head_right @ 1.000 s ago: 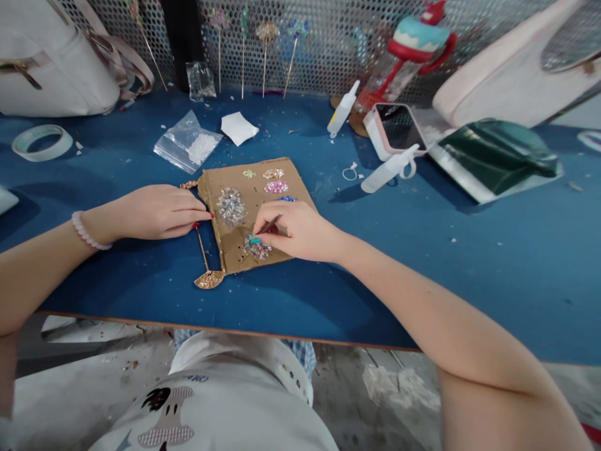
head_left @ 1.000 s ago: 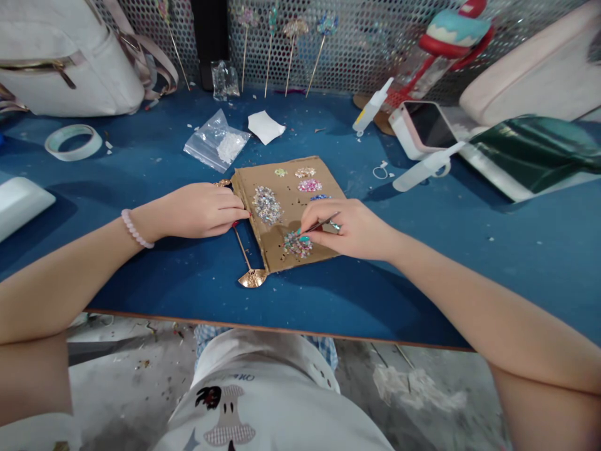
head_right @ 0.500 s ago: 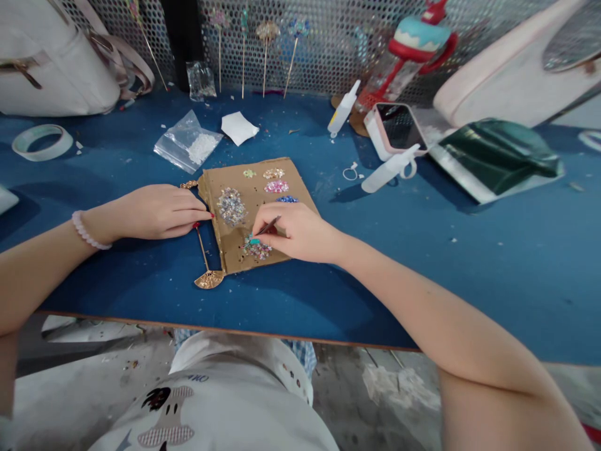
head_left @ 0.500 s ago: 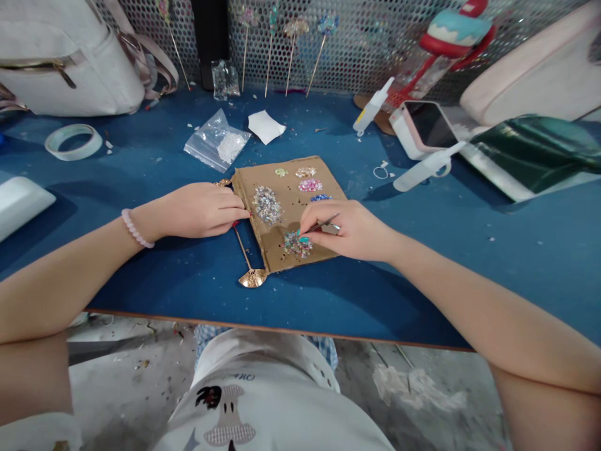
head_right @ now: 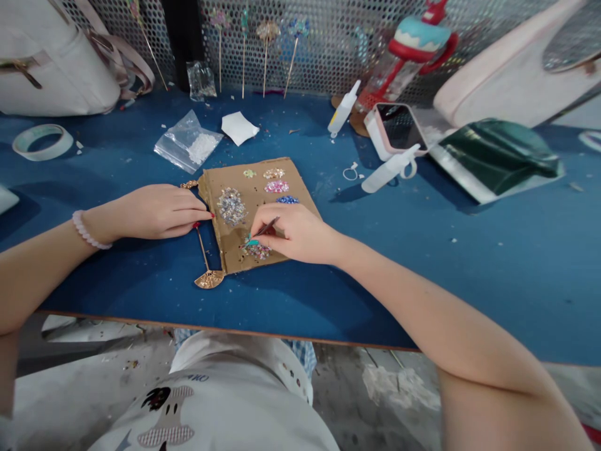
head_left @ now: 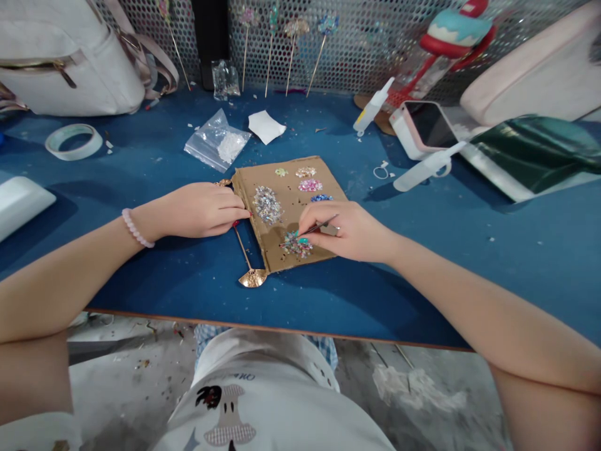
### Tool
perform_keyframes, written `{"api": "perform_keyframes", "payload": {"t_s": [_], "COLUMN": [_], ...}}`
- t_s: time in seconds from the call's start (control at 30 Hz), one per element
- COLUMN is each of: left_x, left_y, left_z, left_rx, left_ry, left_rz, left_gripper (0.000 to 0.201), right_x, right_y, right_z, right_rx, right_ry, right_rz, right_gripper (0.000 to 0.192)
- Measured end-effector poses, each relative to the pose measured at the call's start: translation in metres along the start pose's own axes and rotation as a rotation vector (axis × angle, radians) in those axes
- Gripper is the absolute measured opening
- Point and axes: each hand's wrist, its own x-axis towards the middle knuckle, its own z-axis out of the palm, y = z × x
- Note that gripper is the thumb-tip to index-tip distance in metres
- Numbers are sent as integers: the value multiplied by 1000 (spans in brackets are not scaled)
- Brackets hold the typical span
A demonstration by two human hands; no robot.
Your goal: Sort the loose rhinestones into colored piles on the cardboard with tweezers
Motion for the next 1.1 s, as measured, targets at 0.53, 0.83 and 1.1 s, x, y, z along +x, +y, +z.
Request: {"api": "perform_keyframes", "payload": {"t_s": [0.53,0.83,1.1], "left_x": [0,1,1], "left_y": [0,1,0], "left_z": [1,-1,-1], "left_rx": [-36,-46,-82], "left_ry": [13,8,10], "left_rz": [-20,-26,-46], "left_gripper": [33,34,31], "right_x": [0,0,0], "right_y": [3,4,5], "right_z": [0,0,1], "right_rx": [13,20,31], "right_ry": [-16,-10,-2], "right_rz": [32,34,21], "right_gripper": [11,11,11]}}
